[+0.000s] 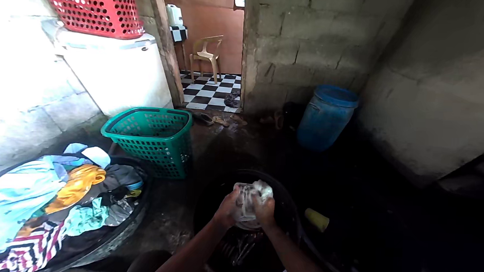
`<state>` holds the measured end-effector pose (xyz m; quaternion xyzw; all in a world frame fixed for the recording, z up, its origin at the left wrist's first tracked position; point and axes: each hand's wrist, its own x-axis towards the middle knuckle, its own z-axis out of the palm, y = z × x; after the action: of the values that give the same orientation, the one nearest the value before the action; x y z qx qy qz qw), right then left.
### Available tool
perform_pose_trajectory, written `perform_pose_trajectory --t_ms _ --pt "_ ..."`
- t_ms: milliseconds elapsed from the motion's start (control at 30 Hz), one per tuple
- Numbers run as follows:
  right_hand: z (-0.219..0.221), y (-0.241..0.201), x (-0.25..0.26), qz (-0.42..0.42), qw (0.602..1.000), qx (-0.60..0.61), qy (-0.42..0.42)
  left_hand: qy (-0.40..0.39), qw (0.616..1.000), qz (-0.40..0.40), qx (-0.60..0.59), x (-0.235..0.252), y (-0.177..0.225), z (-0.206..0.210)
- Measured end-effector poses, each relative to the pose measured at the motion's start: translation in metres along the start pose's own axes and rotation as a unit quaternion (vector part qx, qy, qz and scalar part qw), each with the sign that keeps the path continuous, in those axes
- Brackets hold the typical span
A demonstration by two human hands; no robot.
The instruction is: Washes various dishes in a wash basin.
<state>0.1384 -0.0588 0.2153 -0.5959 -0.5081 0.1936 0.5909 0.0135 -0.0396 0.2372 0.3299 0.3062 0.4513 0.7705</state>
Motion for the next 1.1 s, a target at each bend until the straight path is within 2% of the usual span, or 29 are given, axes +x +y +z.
perform_pose_trajectory --t_ms 67,133,233,300,367,433,500,567,700,767,833,900,933,1000,1067,1100 --pt "-0.014 0.013 0.02 0.081 0.996 -0.028 0.008 -0.017 1.0 -0.006 -0.003 -0.003 0.005 -0.001" --pt "-0.022 0.029 0.038 0.151 0.988 0.009 0.021 -0.016 1.0 0.001 0.013 -0.004 0.011 -0.001" --pt "-0.034 0.033 0.054 0.202 0.978 0.032 0.029 -0.018 0.996 0.042 0.074 -0.008 0.019 0.0" --pt "-0.037 0.02 0.059 0.217 0.974 0.037 0.046 -0.07 0.982 0.081 0.153 -0.004 0.017 -0.009" --pt "-0.037 0.002 0.056 0.214 0.975 0.051 0.031 -0.089 0.964 0.082 0.235 0.0 0.014 -0.013" --pt "-0.034 -0.024 0.038 0.169 0.983 0.054 -0.037 -0.076 0.947 0.065 0.306 0.001 0.009 -0.008" --pt "-0.027 -0.042 0.015 0.106 0.986 0.046 -0.117 -0.07 0.943 0.059 0.32 -0.002 0.004 0.0" --pt "-0.019 -0.041 0.003 0.069 0.987 0.051 -0.136 -0.068 0.94 0.057 0.328 -0.007 0.004 0.004" --pt "-0.027 -0.013 0.025 0.195 0.972 0.083 -0.104 -0.102 0.928 0.068 0.353 -0.011 0.017 0.001" --pt "-0.035 0.015 0.034 0.258 0.95 0.156 -0.082 -0.117 0.932 0.095 0.331 -0.015 0.022 0.0" --pt "-0.039 0.036 0.037 0.331 0.891 0.301 -0.077 -0.128 0.943 0.12 0.282 -0.016 0.024 -0.003" --pt "-0.039 0.034 0.035 0.364 0.841 0.392 -0.083 -0.113 0.956 0.141 0.232 -0.014 0.026 -0.008" --pt "-0.038 0.029 0.035 0.362 0.844 0.391 -0.068 -0.108 0.961 0.148 0.207 -0.012 0.029 -0.012" --pt "-0.037 0.015 0.04 0.321 0.894 0.313 -0.021 -0.091 0.965 0.146 0.2 -0.009 0.039 -0.018" --pt "-0.046 -0.004 0.049 0.232 0.955 0.181 -0.024 -0.079 0.95 0.11 0.28 -0.007 0.052 -0.023" --pt "-0.054 -0.011 0.053 0.174 0.977 0.107 -0.054 -0.078 0.932 0.08 0.344 -0.005 0.055 -0.024"
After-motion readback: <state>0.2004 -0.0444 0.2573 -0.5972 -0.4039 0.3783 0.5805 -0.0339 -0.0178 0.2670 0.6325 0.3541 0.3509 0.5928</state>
